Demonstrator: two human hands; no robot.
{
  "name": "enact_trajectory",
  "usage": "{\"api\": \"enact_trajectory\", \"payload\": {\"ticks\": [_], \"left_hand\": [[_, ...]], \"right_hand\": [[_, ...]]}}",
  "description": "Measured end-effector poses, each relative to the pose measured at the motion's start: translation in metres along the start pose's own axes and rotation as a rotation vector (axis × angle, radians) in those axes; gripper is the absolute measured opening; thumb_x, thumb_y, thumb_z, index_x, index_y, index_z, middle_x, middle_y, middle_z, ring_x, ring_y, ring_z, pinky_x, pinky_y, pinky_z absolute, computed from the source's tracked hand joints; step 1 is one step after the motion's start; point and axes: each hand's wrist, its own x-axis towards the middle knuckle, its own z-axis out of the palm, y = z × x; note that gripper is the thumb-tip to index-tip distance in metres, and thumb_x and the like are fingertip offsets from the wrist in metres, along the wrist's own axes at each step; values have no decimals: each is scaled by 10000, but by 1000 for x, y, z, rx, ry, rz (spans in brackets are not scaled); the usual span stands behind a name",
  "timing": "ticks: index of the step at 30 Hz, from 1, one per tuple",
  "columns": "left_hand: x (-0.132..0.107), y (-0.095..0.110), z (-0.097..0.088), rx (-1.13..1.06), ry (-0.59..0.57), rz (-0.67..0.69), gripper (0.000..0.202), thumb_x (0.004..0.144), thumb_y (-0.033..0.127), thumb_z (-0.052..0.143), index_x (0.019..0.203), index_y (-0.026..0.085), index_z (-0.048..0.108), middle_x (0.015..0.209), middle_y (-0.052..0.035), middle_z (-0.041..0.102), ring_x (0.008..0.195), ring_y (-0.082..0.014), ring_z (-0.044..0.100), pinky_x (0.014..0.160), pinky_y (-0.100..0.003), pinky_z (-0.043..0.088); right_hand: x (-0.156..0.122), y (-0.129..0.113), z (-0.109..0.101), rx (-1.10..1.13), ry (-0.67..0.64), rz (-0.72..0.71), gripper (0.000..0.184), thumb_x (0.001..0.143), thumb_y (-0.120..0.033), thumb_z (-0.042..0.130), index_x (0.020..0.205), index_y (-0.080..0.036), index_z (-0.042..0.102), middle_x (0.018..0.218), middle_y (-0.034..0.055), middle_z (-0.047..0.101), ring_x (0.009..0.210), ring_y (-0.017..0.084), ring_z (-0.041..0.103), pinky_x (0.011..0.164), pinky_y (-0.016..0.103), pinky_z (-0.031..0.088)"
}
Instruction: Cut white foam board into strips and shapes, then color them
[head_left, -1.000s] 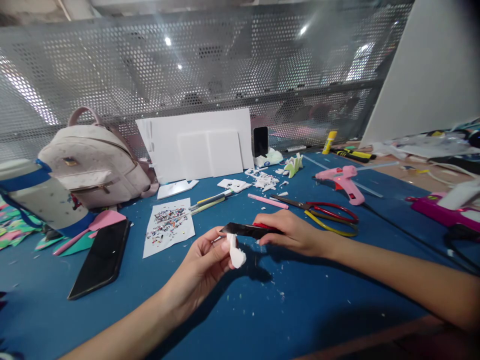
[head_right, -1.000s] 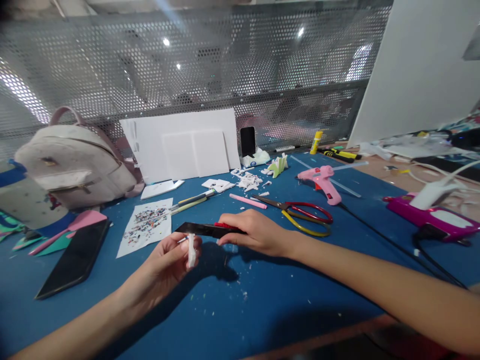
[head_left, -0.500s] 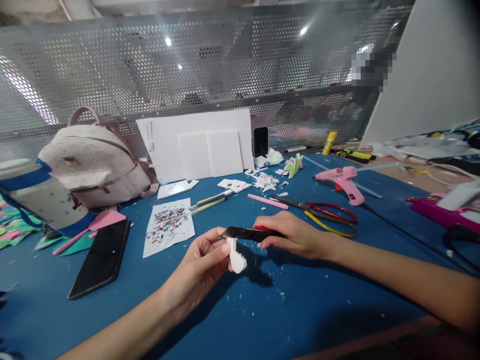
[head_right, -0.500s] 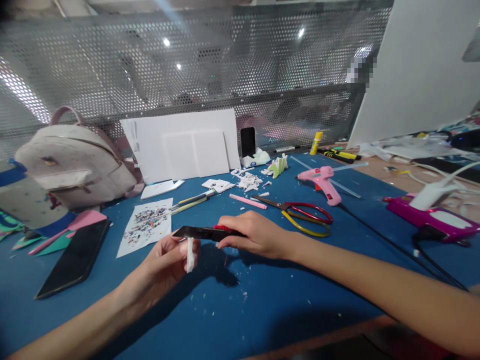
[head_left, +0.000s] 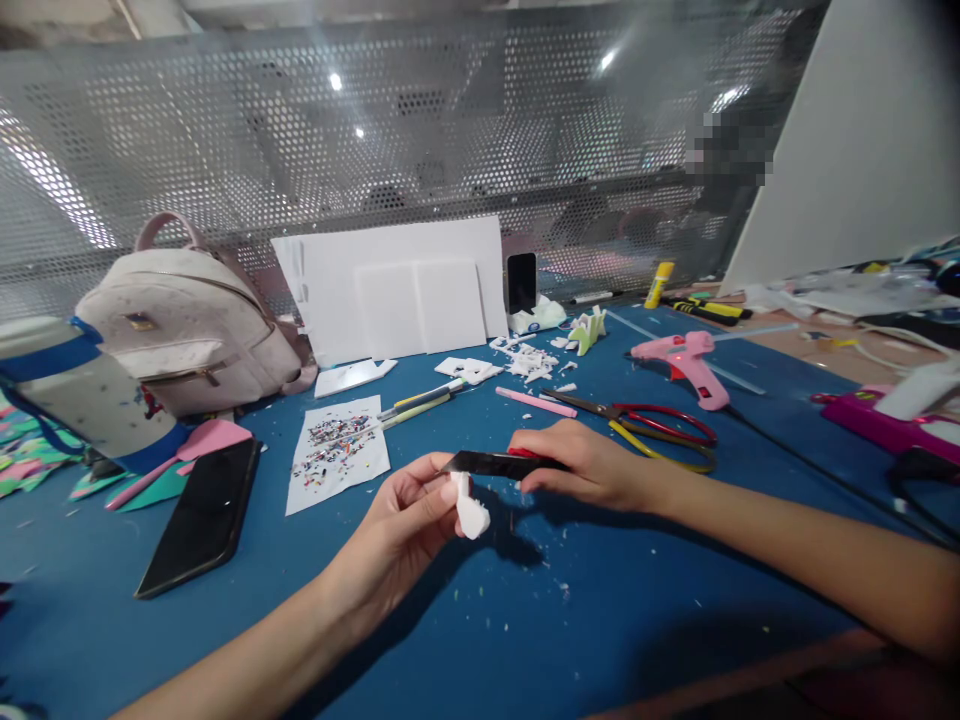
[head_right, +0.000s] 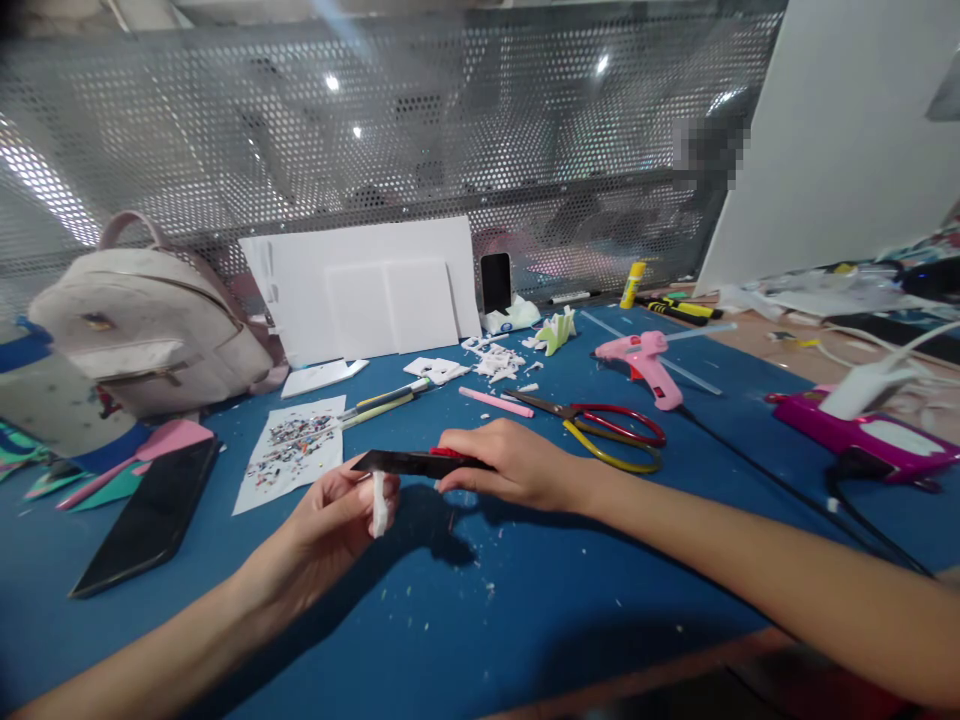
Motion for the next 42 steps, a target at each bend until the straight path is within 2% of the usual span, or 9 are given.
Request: {"api": "enact_trajectory", "payload": {"ticks": [8,21,30,42], "left_hand": [[0,-1,-1,5,0,3,118,882,213,724,954,124,695,762,-13,611,646,-55,535,664,-149,467],[0,0,1,7,24,-3,202,822,245,790,973,150,696,729,1,609,621,-59,545,629,-142,452],[-2,4,2,37,35,4,189,814,258,797,934,160,690,708,-1,618,620,-74,532,633,-164,439],[-1,5,2,39,-2,2,184,825,258,785,930,158,671,704,7,621,614,-68,538,629,-154,437]], "right_hand": [[2,-1,1,-4,-11,-2,397,1040,-504,425,923,-161,586,754,4,560,623,130,478,596,241,335],[0,0,2,-25,-53,10,402,1042,-514,410,957,-165,590,765,17,590,643,142,514,604,242,345],[0,-1,0,-30,-65,11,424,1041,-535,393,936,-169,579,750,16,586,629,140,500,593,242,332],[0,-1,0,-17,-95,31,433,1031,-555,397,908,-175,563,707,5,565,606,142,483,578,239,324]]}}
